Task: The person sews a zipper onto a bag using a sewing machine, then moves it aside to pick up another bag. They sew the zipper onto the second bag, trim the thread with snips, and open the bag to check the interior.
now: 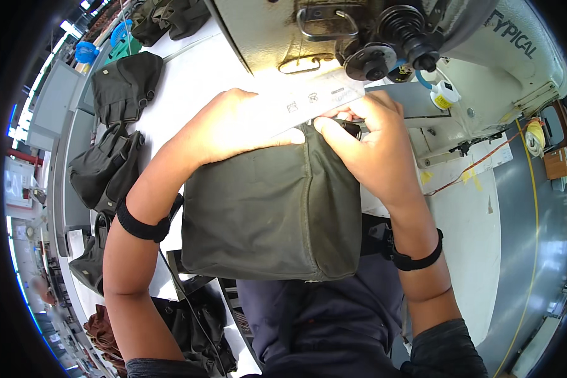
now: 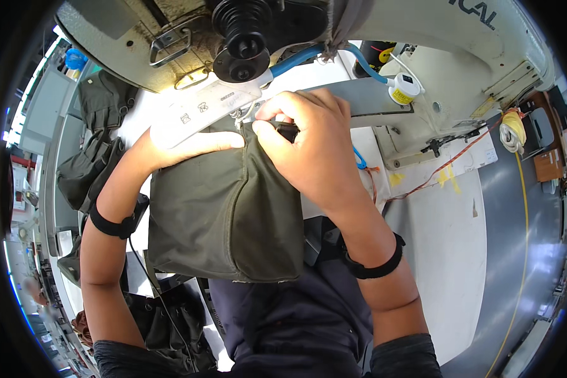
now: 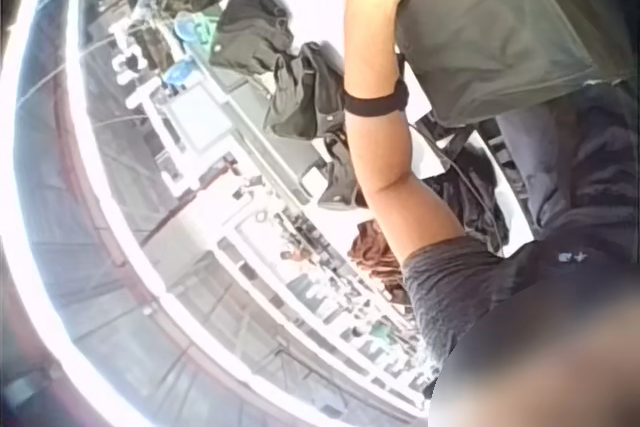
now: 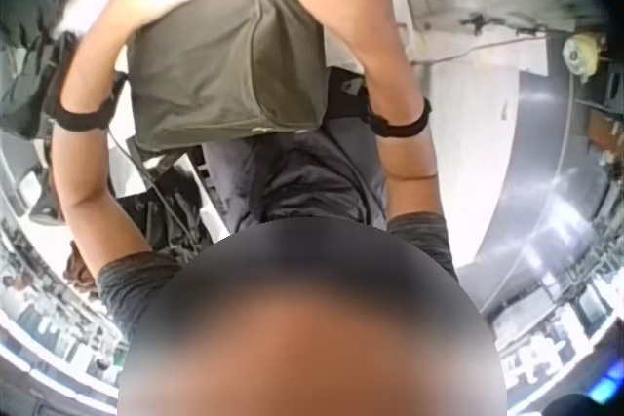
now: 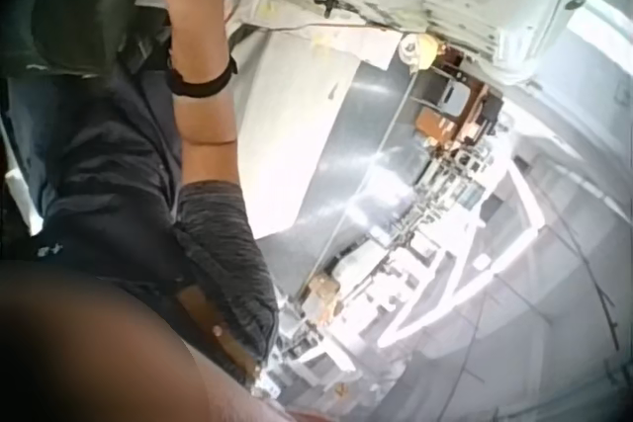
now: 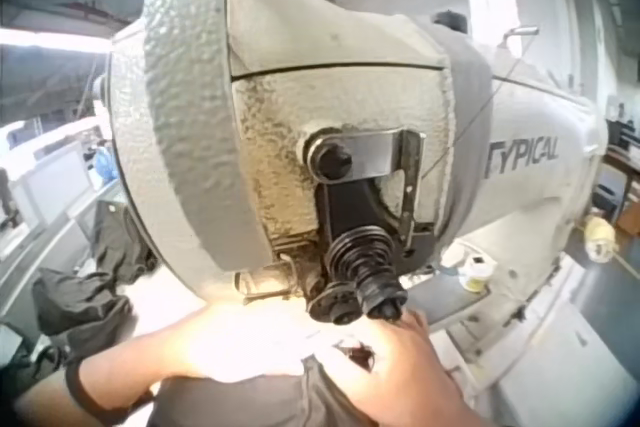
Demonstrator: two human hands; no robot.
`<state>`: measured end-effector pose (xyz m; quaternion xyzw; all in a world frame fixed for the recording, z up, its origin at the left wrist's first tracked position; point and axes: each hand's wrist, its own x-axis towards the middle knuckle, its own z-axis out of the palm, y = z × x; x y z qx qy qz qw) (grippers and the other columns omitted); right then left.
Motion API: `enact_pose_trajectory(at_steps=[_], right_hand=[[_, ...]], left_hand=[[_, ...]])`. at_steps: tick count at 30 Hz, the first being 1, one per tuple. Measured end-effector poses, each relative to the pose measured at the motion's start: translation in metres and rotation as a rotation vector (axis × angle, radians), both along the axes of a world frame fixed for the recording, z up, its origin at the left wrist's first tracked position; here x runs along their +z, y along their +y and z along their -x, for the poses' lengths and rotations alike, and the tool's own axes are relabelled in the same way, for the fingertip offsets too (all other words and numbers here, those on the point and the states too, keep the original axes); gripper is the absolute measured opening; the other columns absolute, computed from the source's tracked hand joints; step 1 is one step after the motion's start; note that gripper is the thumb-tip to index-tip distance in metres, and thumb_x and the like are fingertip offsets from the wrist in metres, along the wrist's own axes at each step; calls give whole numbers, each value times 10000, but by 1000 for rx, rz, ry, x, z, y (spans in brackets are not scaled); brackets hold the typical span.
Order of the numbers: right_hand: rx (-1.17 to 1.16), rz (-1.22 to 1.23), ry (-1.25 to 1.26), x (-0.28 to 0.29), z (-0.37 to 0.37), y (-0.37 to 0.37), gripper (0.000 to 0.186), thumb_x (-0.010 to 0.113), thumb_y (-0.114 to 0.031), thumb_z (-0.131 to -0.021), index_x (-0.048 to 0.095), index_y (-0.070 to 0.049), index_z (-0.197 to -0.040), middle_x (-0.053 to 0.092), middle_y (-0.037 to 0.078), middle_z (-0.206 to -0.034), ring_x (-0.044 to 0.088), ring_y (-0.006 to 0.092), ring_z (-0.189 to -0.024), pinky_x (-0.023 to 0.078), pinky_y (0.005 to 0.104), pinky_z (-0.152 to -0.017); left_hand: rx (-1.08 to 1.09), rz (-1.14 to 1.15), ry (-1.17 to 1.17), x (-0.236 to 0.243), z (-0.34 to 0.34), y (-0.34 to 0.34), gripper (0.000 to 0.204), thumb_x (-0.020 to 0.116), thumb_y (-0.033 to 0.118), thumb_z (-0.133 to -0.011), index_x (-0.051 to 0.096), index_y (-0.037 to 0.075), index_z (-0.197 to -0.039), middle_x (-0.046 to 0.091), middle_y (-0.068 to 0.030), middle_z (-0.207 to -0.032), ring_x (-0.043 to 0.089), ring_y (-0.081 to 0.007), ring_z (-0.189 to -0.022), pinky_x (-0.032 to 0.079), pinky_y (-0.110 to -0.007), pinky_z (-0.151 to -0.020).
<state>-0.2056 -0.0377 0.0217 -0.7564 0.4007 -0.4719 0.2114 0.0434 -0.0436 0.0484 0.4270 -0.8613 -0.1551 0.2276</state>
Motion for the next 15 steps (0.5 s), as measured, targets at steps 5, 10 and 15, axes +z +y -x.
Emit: enact_pose_trajectory(at_steps=[5, 10, 15], right_hand=[[-8, -24, 6, 3, -2, -1, 58, 783, -144, -833, 733, -152, -862, 685, -30, -821, 616, 202, -903, 391, 359, -954], [-11, -39, -1, 7, -5, -1, 41, 766, -151, -838, 728, -148, -853, 676, -25, -795, 619, 218, -906, 392, 368, -960], [-10, -48, 28, 8, -2, -3, 45, 749, -167, -852, 716, -139, -841, 706, -10, -804, 631, 242, -921, 395, 390, -968]], left_hand=[[0, -142, -1, -3, -4, -8, 439, 889, 349, -862, 776, 46, -1159, 797, -75, -1000, 697, -139, -890, 562, -329, -885], [-11, -173, 36, -6, -9, -10, 418, 889, 346, -863, 785, 36, -1123, 799, -62, -973, 683, -117, -869, 562, -318, -873], [-12, -226, 70, 0, -3, -9, 407, 893, 337, -861, 788, 22, -1097, 798, -60, -958, 682, -106, -854, 564, -307, -857]])
